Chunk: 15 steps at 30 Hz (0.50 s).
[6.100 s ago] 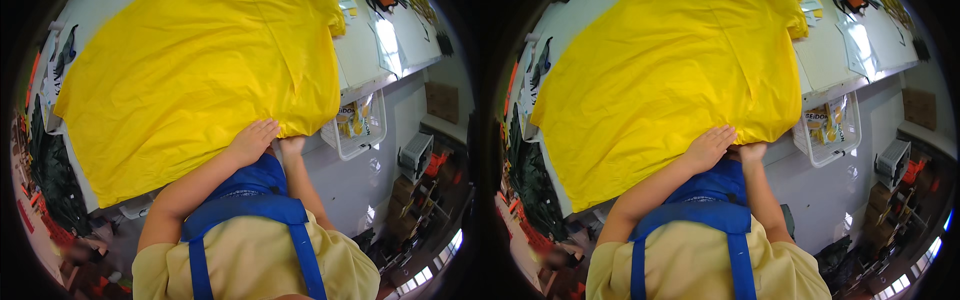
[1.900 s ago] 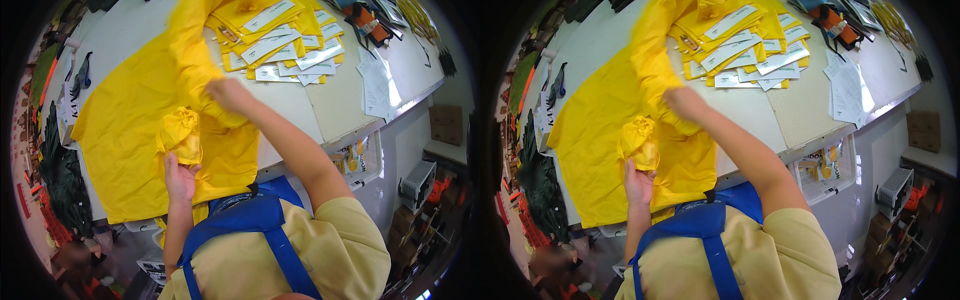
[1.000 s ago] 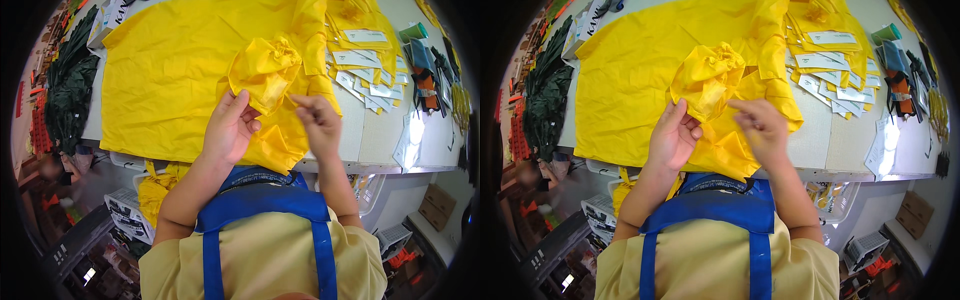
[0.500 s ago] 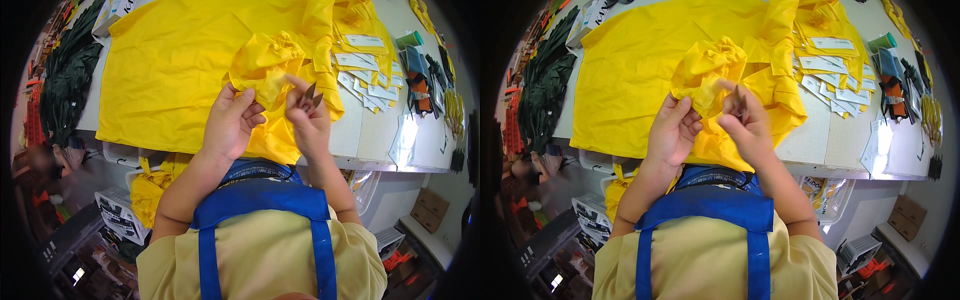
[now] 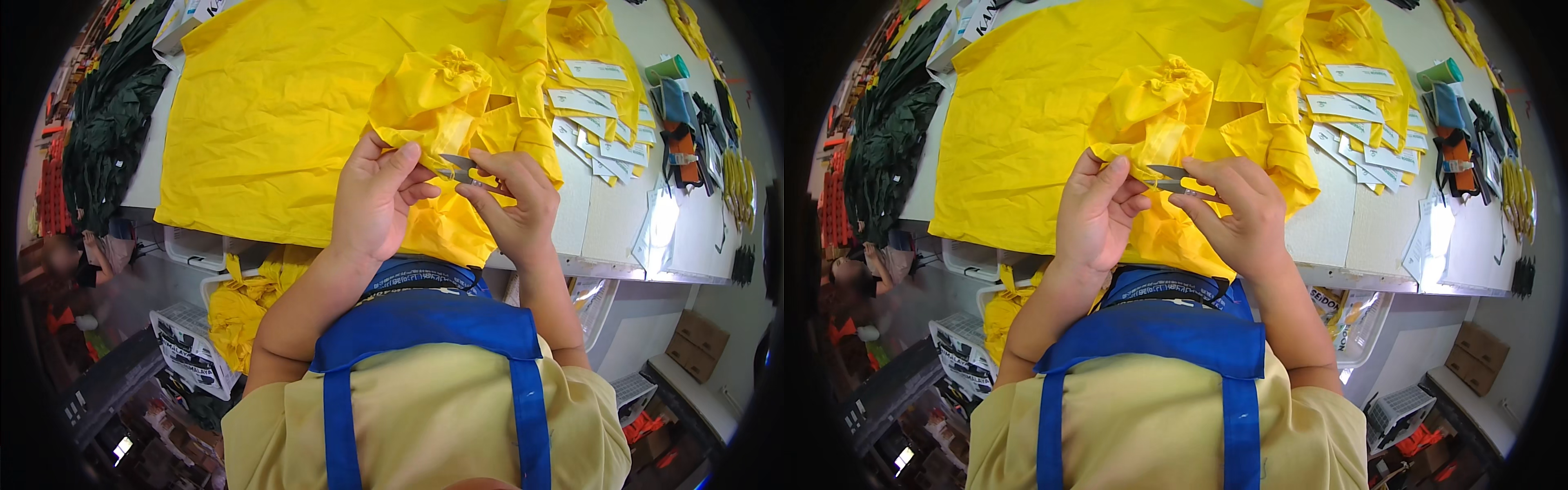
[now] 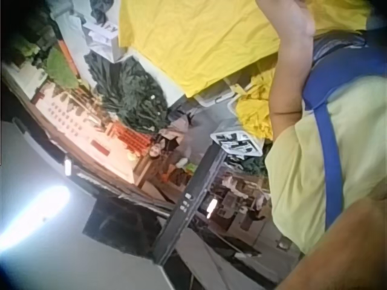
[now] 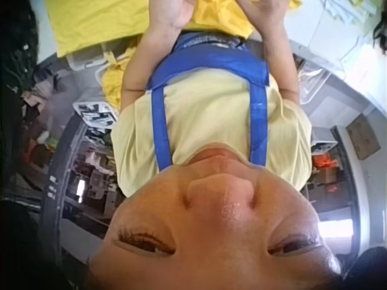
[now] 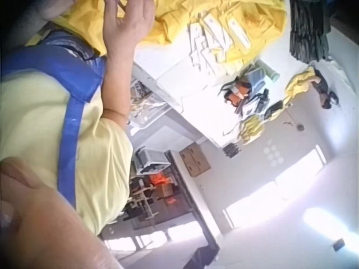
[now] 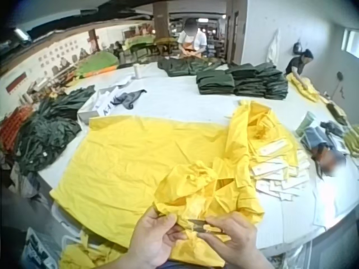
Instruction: The person folds a yellow raincoat on a table, trims loose threads with scissors, and places the folded garment into a plastic bag. The person repeats this process with another yellow raincoat.
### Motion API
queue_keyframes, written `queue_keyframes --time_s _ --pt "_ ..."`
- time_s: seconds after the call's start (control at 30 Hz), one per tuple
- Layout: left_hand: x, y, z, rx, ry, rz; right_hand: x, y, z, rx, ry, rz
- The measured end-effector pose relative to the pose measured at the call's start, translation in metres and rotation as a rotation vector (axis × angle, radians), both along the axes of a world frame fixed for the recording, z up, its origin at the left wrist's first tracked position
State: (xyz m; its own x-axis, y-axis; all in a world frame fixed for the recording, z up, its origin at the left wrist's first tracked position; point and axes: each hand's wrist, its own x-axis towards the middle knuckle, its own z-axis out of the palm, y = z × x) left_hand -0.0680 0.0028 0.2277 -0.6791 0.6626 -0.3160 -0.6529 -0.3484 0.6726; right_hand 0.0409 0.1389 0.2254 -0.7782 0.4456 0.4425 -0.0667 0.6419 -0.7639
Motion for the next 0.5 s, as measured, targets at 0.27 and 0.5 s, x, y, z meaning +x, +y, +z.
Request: queue_keyframes --time_s 0.27,0.5 --pt "0.003 0.003 -0.001 0.006 0.026 0.000 0.000 -0.004 0.000 -0.038 0.032 -0.041" --pt "0.002 0.004 -0.005 -0.011 0.023 -0.002 0.004 0.000 -0.012 -0.129 0.046 -0.038"
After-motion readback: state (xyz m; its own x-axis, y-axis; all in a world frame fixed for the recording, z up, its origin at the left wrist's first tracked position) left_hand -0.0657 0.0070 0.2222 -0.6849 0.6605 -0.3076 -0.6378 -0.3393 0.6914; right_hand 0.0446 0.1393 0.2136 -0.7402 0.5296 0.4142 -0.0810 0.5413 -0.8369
